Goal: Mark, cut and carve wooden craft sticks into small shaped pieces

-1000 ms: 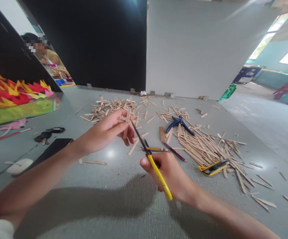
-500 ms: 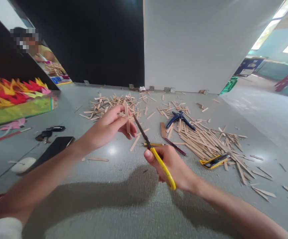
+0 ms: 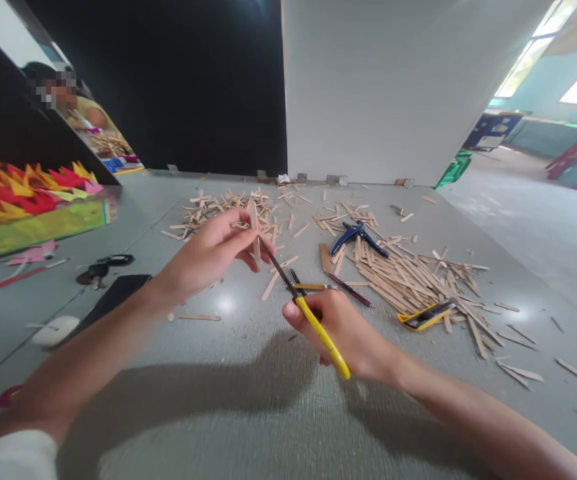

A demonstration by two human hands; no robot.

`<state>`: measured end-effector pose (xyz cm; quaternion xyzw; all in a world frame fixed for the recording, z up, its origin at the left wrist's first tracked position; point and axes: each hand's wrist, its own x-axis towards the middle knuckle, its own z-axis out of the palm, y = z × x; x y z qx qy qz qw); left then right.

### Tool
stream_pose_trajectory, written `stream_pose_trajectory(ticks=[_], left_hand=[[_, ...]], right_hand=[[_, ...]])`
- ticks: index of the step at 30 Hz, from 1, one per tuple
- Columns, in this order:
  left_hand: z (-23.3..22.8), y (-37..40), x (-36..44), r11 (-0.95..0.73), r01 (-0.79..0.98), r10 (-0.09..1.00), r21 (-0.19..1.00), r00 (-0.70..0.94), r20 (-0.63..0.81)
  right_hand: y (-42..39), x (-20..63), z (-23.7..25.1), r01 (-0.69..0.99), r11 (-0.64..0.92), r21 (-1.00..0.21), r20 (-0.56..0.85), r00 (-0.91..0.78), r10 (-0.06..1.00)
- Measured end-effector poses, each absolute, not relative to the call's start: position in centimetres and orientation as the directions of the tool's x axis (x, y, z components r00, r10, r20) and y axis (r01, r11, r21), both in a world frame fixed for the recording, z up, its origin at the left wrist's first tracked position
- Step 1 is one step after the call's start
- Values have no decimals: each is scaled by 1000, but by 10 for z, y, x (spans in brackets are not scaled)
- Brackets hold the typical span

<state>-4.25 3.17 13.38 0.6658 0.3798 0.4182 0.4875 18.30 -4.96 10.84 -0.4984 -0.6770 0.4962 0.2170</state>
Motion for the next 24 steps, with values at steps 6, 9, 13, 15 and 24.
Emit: stream_pose_trajectory(ticks=[6, 9, 13, 15, 24], left_hand=[[134, 30, -43, -161, 14, 902, 987, 407, 141], [133, 30, -42, -129, -25, 902, 991, 412, 128], [131, 33, -42, -143, -38, 909, 989, 389, 146], [131, 34, -42, -161, -34, 920, 986, 358, 162], [134, 35, -42, -187, -9, 919, 982, 350, 178]], right_hand=[[-54, 181, 110, 423, -31, -905, -238, -448, 862], [-53, 182, 111, 436, -15, -900, -234, -453, 860], [-52, 184, 114, 441, -9, -897, -235, -461, 856], [-52, 185, 115, 442, -7, -897, -234, -463, 855], [-51, 185, 116, 444, 6, -896, -221, -457, 861]])
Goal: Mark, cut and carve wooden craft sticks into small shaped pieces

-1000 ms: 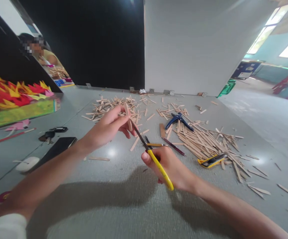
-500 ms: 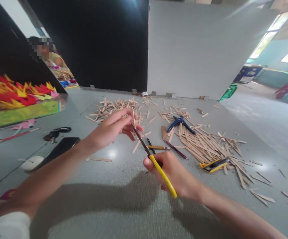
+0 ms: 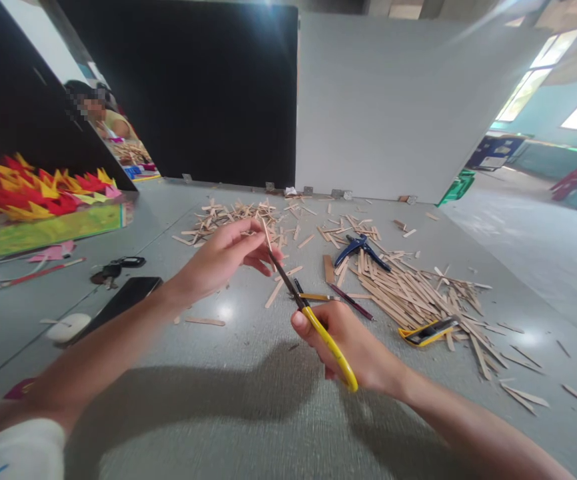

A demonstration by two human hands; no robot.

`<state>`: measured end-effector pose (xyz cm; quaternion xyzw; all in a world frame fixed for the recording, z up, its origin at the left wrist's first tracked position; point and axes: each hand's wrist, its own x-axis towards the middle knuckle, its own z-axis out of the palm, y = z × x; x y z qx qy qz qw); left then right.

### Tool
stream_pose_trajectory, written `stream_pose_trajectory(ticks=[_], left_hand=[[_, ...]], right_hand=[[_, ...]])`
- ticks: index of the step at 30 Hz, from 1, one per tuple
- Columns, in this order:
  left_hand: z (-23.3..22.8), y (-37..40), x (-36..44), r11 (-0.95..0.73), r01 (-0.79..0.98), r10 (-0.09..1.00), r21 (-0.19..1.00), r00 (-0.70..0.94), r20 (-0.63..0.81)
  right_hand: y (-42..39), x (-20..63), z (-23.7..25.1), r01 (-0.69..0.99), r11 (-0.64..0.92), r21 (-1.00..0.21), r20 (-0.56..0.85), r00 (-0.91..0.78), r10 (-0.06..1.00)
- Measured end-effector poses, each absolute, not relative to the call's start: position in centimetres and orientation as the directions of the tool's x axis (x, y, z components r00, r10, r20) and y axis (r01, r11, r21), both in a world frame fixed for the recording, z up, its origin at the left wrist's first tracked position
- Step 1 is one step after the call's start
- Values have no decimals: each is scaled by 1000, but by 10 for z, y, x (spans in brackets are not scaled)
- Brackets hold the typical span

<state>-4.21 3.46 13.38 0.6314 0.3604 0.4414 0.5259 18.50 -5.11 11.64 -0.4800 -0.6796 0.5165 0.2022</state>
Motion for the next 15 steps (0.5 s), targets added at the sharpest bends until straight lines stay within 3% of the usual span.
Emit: stream_pose_trajectory(ticks=[15], left_hand=[[132, 37, -43, -159, -36, 937, 987, 310, 162]], right_hand=[[-52, 190, 113, 505, 46, -862, -217, -449, 867]])
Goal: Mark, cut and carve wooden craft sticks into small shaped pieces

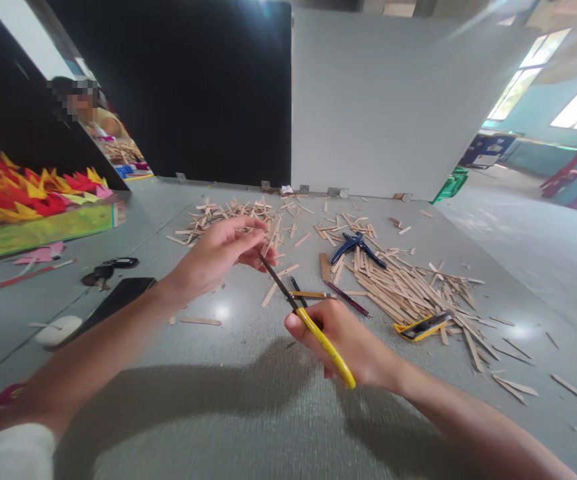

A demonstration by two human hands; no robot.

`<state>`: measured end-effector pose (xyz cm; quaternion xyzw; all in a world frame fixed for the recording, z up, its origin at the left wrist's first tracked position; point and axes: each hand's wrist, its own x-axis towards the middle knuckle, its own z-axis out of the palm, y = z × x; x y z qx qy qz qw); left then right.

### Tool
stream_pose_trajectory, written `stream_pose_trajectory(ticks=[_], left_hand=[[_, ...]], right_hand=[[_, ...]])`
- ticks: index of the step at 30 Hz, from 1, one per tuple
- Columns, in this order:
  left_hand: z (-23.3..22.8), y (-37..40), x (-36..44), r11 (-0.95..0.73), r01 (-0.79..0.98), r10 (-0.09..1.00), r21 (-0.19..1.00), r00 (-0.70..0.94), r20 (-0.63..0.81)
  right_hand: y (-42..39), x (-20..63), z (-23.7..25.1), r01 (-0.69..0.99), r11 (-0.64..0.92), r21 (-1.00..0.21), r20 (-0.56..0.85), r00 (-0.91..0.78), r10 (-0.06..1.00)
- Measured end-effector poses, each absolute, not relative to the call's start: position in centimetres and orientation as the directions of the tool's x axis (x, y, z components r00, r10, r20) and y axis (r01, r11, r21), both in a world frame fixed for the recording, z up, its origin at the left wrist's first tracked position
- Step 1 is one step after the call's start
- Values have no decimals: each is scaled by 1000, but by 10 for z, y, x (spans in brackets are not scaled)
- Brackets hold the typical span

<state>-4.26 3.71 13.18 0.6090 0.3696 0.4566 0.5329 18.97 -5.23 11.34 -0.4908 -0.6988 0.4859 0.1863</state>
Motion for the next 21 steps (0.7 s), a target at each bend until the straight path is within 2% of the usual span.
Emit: stream_pose_trajectory(ticks=[3, 7, 13, 17, 21], left_hand=[[133, 34, -42, -188, -30, 914, 982, 360, 186], [133, 33, -36, -256, -31, 935, 966, 244, 256], [125, 49, -34, -299, -44, 936, 953, 182, 302], [123, 58, -38, -210, -117, 962, 971, 153, 226], [122, 56, -36, -176, -198, 961, 964, 179, 212]], right_hand=[[-53, 187, 116, 504, 6, -864, -253, -444, 859], [-50, 181, 120, 518, -1, -855, -268, -441, 856], [-40, 186, 125, 440, 26, -898, -205, -469, 859], [-40, 195, 122, 442, 26, -897, -200, -456, 867], [-44, 203, 115, 426, 22, -905, -198, -465, 863]])
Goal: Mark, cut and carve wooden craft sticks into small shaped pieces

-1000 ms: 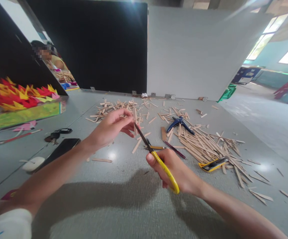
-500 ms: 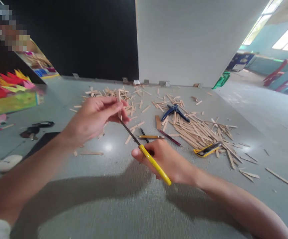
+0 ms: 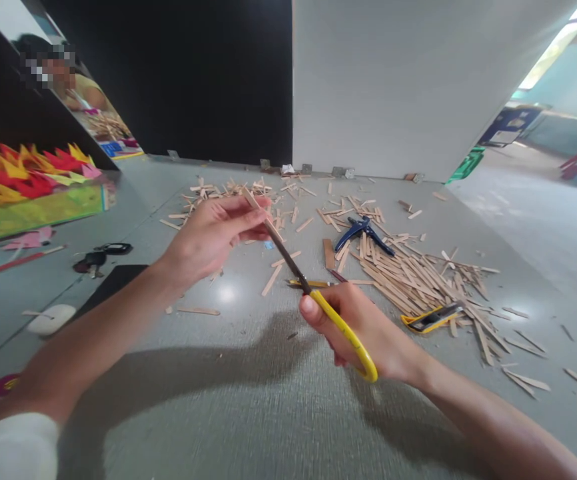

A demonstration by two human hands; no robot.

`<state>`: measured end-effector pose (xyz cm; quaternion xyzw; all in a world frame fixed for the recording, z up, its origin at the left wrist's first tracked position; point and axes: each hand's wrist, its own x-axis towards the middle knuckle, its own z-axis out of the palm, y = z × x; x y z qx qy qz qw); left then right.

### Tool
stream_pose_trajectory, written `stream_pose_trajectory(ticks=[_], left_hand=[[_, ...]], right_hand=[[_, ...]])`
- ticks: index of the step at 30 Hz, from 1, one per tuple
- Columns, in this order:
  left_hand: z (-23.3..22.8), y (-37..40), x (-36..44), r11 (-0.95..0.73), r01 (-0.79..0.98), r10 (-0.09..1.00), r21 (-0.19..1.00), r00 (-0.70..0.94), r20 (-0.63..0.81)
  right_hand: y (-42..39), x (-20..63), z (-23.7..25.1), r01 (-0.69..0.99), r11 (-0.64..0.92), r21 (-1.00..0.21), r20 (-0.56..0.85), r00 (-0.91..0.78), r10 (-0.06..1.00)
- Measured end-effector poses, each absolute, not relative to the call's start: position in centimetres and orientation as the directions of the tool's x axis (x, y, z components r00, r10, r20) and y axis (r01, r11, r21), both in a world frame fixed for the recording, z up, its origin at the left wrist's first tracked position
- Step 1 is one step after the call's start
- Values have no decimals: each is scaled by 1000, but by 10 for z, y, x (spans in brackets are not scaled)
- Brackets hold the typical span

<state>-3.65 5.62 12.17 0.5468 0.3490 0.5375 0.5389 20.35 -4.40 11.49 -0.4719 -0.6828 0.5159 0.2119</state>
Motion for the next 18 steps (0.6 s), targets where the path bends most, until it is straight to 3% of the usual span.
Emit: stream_pose_trajectory(ticks=[11, 18], left_hand=[[136, 32, -42, -101, -217, 951, 971, 266, 158], [148, 14, -42, -139, -119, 965, 983, 208, 161]], right_hand=[[-55, 205, 119, 414, 43, -909, -186, -496, 848], [-65, 213, 112, 384, 64, -921, -151, -504, 850]])
